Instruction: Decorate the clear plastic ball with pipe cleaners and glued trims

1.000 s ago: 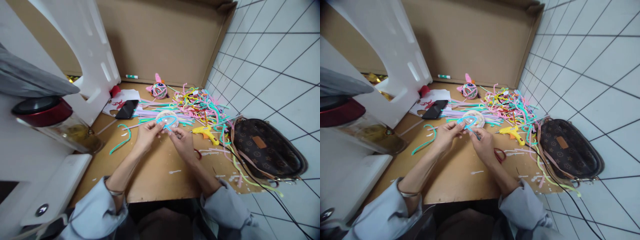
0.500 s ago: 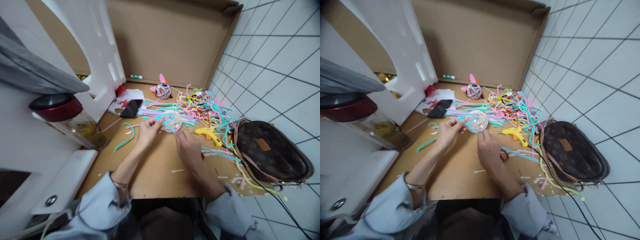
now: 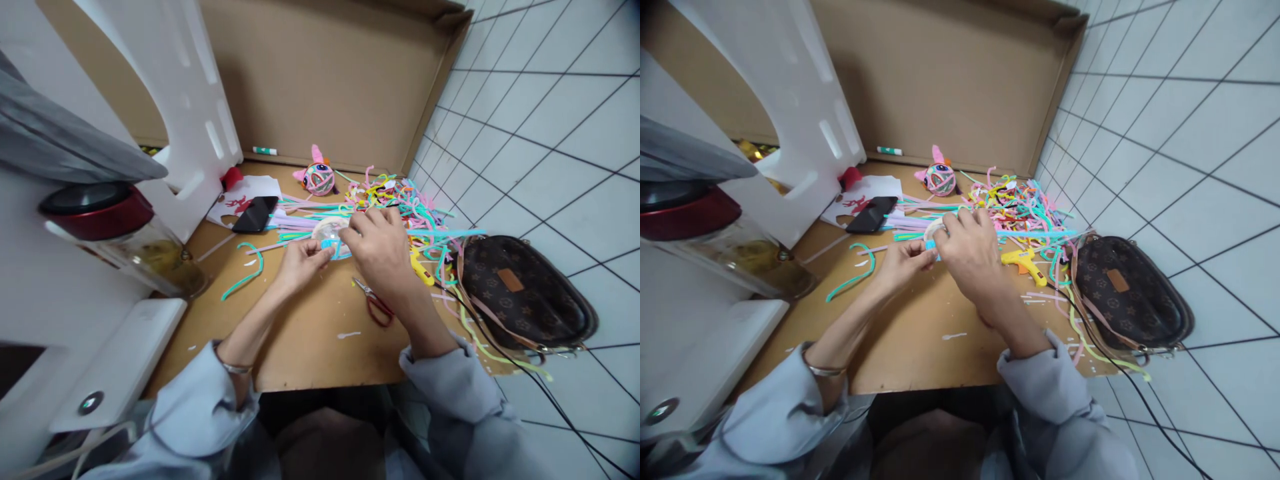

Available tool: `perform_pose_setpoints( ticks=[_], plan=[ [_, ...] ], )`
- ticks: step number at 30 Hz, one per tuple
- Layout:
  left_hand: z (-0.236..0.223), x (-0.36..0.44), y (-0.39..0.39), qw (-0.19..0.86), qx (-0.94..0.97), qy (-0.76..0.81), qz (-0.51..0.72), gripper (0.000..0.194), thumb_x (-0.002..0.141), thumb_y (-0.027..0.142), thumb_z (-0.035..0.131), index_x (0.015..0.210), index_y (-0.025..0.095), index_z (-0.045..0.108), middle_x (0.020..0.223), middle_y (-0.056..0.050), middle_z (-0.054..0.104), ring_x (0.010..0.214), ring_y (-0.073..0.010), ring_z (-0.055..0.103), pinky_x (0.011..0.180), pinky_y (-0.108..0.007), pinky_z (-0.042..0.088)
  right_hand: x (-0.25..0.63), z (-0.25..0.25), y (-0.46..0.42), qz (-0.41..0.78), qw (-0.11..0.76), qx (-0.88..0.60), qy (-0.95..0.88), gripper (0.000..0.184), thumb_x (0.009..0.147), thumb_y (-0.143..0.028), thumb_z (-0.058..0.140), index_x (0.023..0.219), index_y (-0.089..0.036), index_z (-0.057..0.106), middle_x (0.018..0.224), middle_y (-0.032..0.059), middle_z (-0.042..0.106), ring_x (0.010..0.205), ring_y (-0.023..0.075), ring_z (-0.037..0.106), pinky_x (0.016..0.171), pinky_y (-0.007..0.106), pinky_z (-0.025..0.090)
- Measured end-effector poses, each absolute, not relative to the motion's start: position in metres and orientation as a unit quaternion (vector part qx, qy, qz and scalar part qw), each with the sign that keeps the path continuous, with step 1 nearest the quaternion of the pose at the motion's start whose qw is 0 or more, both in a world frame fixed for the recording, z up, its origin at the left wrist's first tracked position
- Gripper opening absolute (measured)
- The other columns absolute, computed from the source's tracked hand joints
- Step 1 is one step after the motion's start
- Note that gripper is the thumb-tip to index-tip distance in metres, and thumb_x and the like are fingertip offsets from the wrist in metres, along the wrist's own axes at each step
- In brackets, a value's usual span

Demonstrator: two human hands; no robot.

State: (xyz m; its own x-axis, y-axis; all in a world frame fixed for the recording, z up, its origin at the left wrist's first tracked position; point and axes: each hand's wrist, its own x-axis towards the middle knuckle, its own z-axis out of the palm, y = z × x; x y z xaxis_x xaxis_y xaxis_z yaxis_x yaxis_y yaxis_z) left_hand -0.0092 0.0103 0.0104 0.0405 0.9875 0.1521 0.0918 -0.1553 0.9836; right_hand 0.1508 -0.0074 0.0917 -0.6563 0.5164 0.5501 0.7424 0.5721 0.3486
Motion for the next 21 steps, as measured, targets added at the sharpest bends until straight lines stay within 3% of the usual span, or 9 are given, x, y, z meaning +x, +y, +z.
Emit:
perform_pose_setpoints(
  ticks=[8, 21],
  plan=[
    [0.017, -0.007, 0.002, 0.493, 0.597, 0.431, 0.464, 0.035, 0.066, 0.043, 0.071, 0.049, 0.017, 0.056, 0.047, 0.0, 0.056, 0.045, -0.0094, 0.046, 0.048, -0.022, 0.033, 0.165, 0.078, 0.021, -0.168, 0.226, -0.382, -0.881, 0.025, 0.099, -0.024, 0.049, 0.093, -0.021, 0.073, 0.095, 0.0074, 0.068, 0.092, 0.023, 0.051, 0.081, 0.037, 0.031],
    [0.021, -0.005, -0.005, 0.528, 0.618, 0.375, 0.446, 0.039, 0.072, 0.049, 0.074, 0.057, 0.016, 0.062, 0.052, 0.0, 0.059, 0.049, -0.0098, 0.05, 0.052, -0.022, 0.041, 0.175, 0.066, 0.028, -0.039, 0.32, -0.354, -0.878, 0.02, 0.095, -0.022, 0.055, 0.093, -0.017, 0.074, 0.092, 0.0083, 0.071, 0.091, 0.0214, 0.06, 0.084, 0.035, 0.04]
  ],
)
